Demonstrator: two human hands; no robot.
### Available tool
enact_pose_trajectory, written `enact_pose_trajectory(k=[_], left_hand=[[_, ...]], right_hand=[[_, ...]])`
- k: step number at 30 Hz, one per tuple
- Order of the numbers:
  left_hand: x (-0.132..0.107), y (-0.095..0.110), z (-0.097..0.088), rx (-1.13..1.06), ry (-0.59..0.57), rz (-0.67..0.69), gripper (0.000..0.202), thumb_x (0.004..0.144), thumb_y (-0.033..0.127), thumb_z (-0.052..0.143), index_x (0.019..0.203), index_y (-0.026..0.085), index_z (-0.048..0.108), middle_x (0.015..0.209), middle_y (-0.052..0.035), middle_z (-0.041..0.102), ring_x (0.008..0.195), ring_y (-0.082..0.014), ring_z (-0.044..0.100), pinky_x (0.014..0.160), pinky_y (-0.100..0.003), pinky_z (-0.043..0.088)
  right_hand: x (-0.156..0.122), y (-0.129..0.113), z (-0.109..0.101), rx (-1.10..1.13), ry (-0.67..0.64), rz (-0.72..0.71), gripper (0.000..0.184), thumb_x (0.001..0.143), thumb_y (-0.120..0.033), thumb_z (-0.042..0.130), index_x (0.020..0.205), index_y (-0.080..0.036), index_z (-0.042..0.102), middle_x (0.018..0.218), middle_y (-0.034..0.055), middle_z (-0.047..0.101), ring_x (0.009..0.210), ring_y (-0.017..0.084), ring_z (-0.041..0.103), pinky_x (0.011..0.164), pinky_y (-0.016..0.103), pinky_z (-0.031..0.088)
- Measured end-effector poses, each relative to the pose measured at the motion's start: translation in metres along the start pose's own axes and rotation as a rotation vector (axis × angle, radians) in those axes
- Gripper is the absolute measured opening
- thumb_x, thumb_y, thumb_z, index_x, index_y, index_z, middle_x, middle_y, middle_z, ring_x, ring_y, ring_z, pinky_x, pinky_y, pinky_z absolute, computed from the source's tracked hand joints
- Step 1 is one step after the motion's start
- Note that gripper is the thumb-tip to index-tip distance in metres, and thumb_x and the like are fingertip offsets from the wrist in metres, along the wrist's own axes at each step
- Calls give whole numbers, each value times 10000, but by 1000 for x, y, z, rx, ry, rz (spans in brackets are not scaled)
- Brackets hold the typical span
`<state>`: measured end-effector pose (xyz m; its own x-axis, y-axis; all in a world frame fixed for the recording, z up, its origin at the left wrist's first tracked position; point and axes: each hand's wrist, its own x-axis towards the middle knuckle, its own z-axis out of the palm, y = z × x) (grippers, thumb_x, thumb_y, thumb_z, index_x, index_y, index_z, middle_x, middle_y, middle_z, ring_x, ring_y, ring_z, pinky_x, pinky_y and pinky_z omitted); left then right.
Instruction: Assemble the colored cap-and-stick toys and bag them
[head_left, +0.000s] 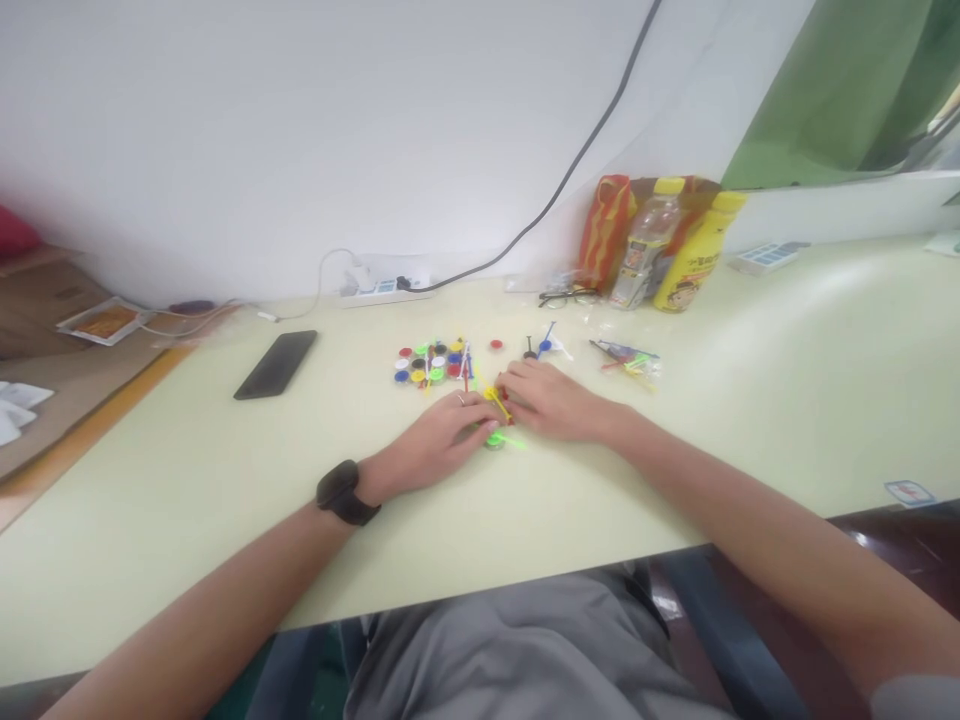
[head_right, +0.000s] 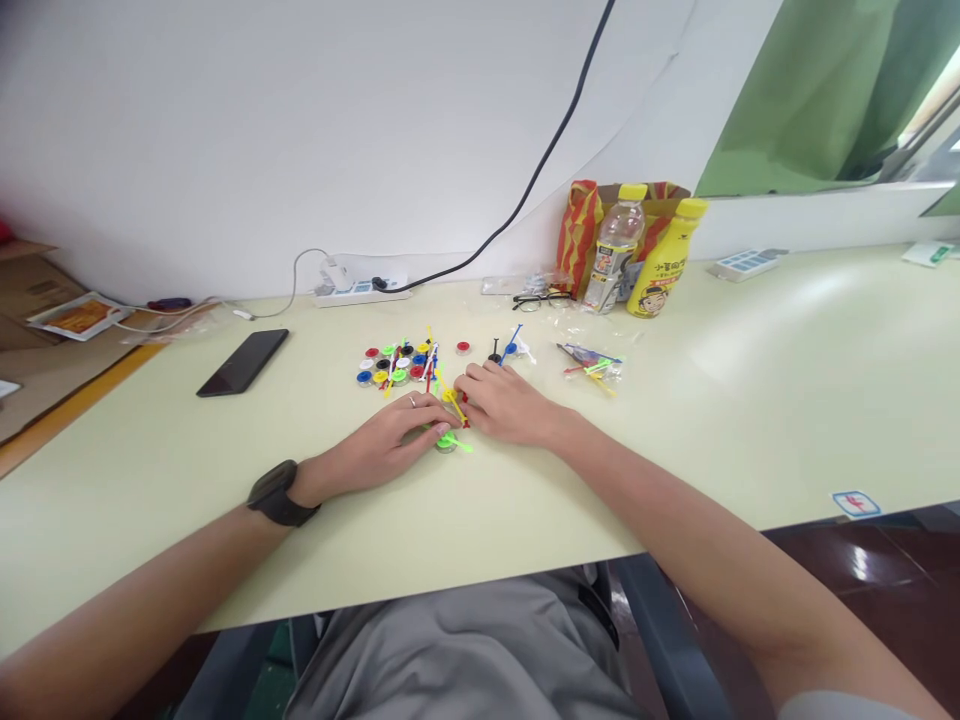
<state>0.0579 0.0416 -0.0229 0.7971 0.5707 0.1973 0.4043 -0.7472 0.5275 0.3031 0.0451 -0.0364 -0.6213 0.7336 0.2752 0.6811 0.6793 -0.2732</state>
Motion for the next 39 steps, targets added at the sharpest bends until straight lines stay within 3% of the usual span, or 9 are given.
enact_pose_trajectory(k=[13,19,26,32,36,39], left_hand=[[-2,1,-1,2,19,12,341,1115,367,427,1188,249,739,1172,-93,698,1109,-257,614,999,-418,511],[-2,3,-2,2,8,15,317,1110,377,453,1189,249,732,1171,-91,693,1109,-258,608,988,-410,503],[-3,4,-5,-5,-20,5,285,1089,413,517,1223,259,717,1185,-85,685,1110,-258,609,993,-411,501],[-3,5,-4,-16,6,28,258,1029,416,635,1215,255,714,1184,-88,691,1106,-266,629,1001,-418,515],[-3,3,-2,-27,24,43,219,1038,383,627,1188,268,737,1188,-81,703,1104,-258,642,983,-405,526],[-3,0,0,-21,37,42,215,1037,372,631,1186,270,747,1183,-78,709,1088,-250,647,978,-398,528]], right_hand=[[2,3,2,95,19,1,92,1015,-195,551,1059,-199,632,1057,91,657,1003,249,569,905,385,417],[1,0,2,117,51,5,269,1030,-193,526,1278,-196,632,1119,110,668,1061,261,588,923,390,426],[3,-1,4,128,38,-8,219,1020,-180,544,1193,-199,676,1044,89,669,1008,244,604,891,365,433],[2,-5,4,176,103,4,470,1017,-180,548,1480,-258,530,1238,107,628,1099,256,611,952,398,465],[3,-5,3,156,73,-28,300,1012,-164,552,1270,-244,684,1164,102,647,1050,250,613,922,390,465],[3,-5,2,180,76,-26,218,998,-162,577,1177,-211,691,1089,97,670,1026,246,613,910,381,464]])
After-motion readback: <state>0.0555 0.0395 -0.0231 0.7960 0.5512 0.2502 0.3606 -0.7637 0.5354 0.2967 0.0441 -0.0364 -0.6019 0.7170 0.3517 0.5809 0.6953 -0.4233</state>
